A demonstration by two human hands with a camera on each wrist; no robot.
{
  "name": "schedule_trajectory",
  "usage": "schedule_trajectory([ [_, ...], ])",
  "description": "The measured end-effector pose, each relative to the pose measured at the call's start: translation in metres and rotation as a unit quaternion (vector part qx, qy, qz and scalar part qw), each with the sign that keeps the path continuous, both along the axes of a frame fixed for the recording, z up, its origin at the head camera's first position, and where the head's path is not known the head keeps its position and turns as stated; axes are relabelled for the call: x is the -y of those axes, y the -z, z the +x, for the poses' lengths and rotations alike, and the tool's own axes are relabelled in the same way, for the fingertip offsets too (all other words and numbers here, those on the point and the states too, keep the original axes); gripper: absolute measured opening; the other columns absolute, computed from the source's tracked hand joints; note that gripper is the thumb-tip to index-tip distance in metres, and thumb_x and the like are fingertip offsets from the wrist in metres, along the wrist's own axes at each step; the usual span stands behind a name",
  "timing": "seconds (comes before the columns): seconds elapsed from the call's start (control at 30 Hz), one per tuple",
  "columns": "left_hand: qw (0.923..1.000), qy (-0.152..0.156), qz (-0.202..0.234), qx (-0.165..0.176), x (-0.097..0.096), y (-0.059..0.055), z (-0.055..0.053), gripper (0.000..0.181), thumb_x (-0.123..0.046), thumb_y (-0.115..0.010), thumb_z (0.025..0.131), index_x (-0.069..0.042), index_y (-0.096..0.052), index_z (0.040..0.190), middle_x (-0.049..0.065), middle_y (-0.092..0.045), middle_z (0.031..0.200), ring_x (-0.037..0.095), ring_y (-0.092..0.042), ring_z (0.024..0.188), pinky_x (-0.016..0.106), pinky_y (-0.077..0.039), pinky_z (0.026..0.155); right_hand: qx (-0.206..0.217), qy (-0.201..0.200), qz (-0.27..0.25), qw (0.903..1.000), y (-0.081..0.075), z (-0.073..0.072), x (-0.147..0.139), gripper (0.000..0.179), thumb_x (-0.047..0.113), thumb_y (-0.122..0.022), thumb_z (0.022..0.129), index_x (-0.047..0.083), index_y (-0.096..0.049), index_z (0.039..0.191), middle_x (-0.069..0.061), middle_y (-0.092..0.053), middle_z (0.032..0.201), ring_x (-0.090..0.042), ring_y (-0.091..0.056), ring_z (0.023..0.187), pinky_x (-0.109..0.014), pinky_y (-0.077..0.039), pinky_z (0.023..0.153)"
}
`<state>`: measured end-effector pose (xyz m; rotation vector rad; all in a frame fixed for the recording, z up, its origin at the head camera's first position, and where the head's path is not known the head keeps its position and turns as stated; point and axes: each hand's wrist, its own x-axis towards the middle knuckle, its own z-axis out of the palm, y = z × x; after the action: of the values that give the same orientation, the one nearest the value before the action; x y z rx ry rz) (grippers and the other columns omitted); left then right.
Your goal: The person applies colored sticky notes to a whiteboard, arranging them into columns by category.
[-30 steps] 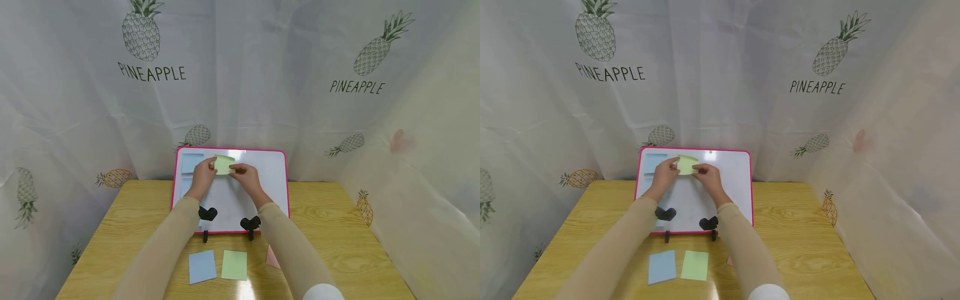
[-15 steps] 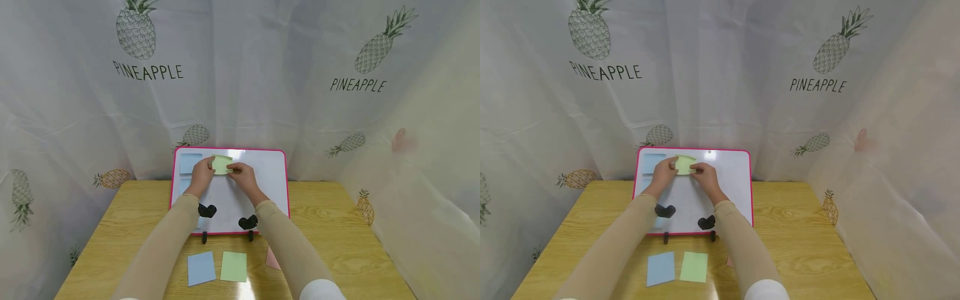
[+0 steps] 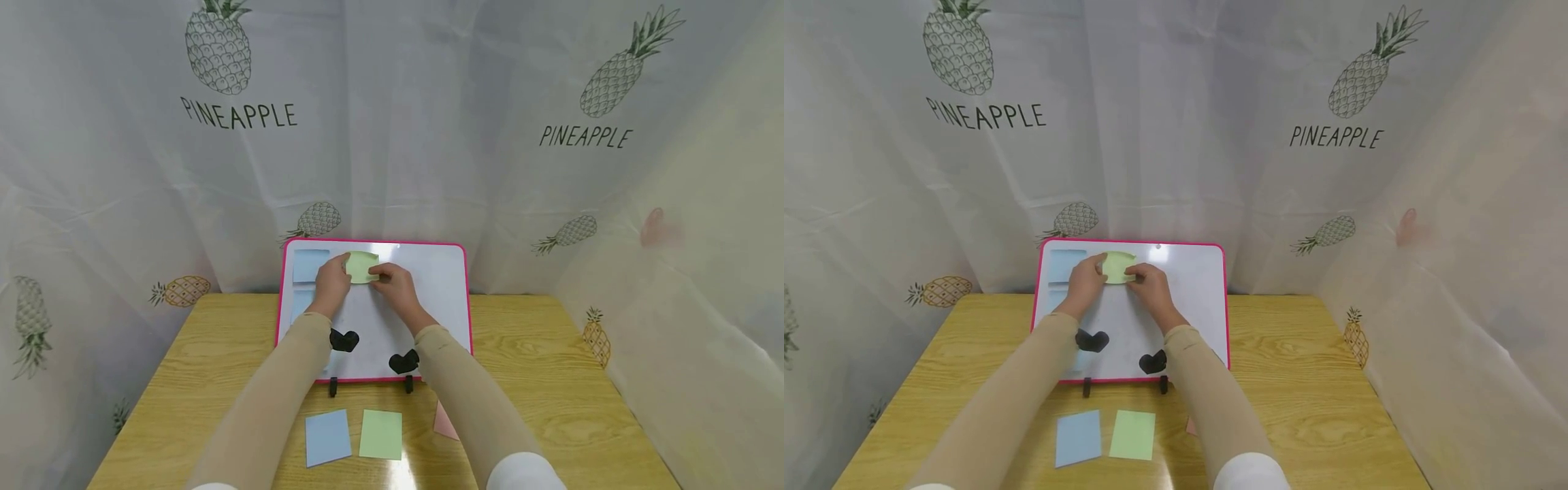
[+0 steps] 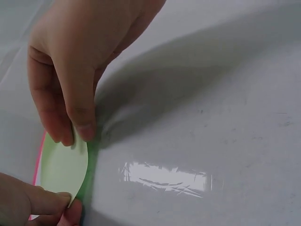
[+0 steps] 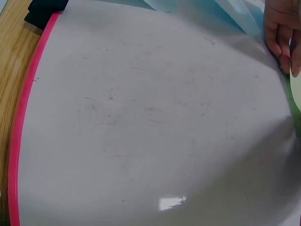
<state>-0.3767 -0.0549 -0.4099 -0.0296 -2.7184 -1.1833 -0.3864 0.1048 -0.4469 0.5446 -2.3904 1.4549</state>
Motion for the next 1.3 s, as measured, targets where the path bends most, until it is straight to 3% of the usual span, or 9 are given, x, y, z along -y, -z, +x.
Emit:
schedule_trajectory([
  [0.13, 0.9993, -0.003, -0.032, -0.02, -0.002, 0.0, 0.004, 0.05, 0.006, -0.059, 0.09, 0.0, -0.051, 0.14, 0.018, -0.066, 0.103, 0.03, -0.059, 0.099, 0.042, -0.046, 0.092, -0.004, 0.021, 0.065, 0.9977, 0.003, -0.004, 0.001, 0.021, -0.001, -0.076, 0.082, 0.003, -0.075, 0.102, -0.005, -0.071, 0.104, -0.021, -0.061, 0.102, -0.027, -0.048, 0.089],
  [0.23, 0.9975, -0.004, -0.065, -0.025, -0.003, 0.001, 0.006, 0.05, 0.001, -0.062, 0.091, 0.0, -0.05, 0.14, 0.019, -0.059, 0.13, 0.036, -0.053, 0.12, 0.046, -0.042, 0.1, -0.032, 0.031, 0.113, 0.9926, 0.002, -0.006, 0.0, 0.019, 0.005, -0.077, 0.083, 0.007, -0.077, 0.102, -0.002, -0.072, 0.102, -0.02, -0.057, 0.098, -0.031, -0.046, 0.088],
  [0.33, 0.992, -0.001, -0.12, -0.038, -0.003, 0.005, 0.006, 0.05, -0.003, -0.064, 0.092, 0.0, -0.051, 0.14, 0.022, -0.062, 0.122, 0.037, -0.057, 0.113, 0.047, -0.046, 0.095, -0.058, 0.026, 0.134, 0.989, 0.001, -0.009, -0.001, 0.018, 0.006, -0.077, 0.083, 0.006, -0.077, 0.101, -0.003, -0.072, 0.103, -0.022, -0.057, 0.1, -0.033, -0.044, 0.089],
  [0.43, 0.9781, 0.005, -0.2, -0.058, -0.002, 0.01, 0.005, 0.048, -0.006, -0.065, 0.092, -0.003, -0.053, 0.139, 0.024, -0.064, 0.111, 0.038, -0.062, 0.099, 0.047, -0.051, 0.084, -0.067, 0.017, 0.145, 0.987, 0.0, -0.011, -0.002, 0.019, 0.005, -0.076, 0.084, 0.005, -0.076, 0.102, -0.005, -0.071, 0.107, -0.023, -0.056, 0.104, -0.034, -0.043, 0.093],
  [0.53, 0.9542, 0.005, -0.286, -0.088, -0.002, 0.015, 0.004, 0.046, -0.011, -0.067, 0.093, -0.009, -0.056, 0.137, 0.02, -0.06, 0.108, 0.036, -0.061, 0.091, 0.046, -0.051, 0.077, -0.076, 0.01, 0.16, 0.984, -0.001, -0.014, -0.002, 0.02, 0.005, -0.076, 0.084, 0.004, -0.076, 0.105, -0.006, -0.07, 0.112, -0.024, -0.055, 0.109, -0.034, -0.041, 0.097],
  [0.7, 0.929, 0.003, -0.343, -0.138, 0.0, 0.02, 0.001, 0.047, -0.018, -0.071, 0.09, -0.014, -0.06, 0.135, 0.013, -0.053, 0.122, 0.031, -0.05, 0.105, 0.045, -0.042, 0.08, -0.096, -0.011, 0.193, 0.9764, -0.003, -0.019, -0.001, 0.024, 0.005, -0.075, 0.084, 0.003, -0.074, 0.109, -0.007, -0.066, 0.122, -0.025, -0.052, 0.117, -0.034, -0.037, 0.103],
  [0.93, 0.9213, 0.015, -0.355, -0.158, 0.006, 0.025, -0.001, 0.052, -0.024, -0.072, 0.09, -0.017, -0.056, 0.138, 0.003, -0.043, 0.149, 0.03, -0.033, 0.135, 0.054, -0.033, 0.098, -0.125, -0.001, 0.232, 0.9646, -0.006, -0.02, 0.001, 0.029, 0.006, -0.077, 0.083, 0.005, -0.073, 0.112, -0.006, -0.062, 0.13, -0.027, -0.049, 0.124, -0.04, -0.034, 0.106],
  [1.07, 0.9255, 0.028, -0.352, -0.136, 0.007, 0.027, -0.002, 0.055, -0.025, -0.068, 0.093, -0.02, -0.05, 0.144, -0.002, -0.033, 0.156, 0.029, -0.016, 0.145, 0.062, -0.016, 0.109, -0.14, 0.011, 0.235, 0.9618, -0.005, -0.022, 0.0, 0.031, 0.006, -0.079, 0.081, 0.006, -0.074, 0.111, -0.005, -0.062, 0.13, -0.028, -0.048, 0.124, -0.043, -0.035, 0.106],
  [1.3, 0.9333, 0.034, -0.333, -0.13, 0.011, 0.034, -0.004, 0.056, -0.028, -0.062, 0.096, -0.019, -0.043, 0.148, -0.004, -0.028, 0.157, 0.03, -0.003, 0.148, 0.065, 0.002, 0.11, -0.145, 0.04, 0.237, 0.9599, -0.002, -0.025, -0.004, 0.035, 0.012, -0.081, 0.08, 0.009, -0.073, 0.114, -0.002, -0.06, 0.133, -0.027, -0.046, 0.126, -0.048, -0.036, 0.102],
])
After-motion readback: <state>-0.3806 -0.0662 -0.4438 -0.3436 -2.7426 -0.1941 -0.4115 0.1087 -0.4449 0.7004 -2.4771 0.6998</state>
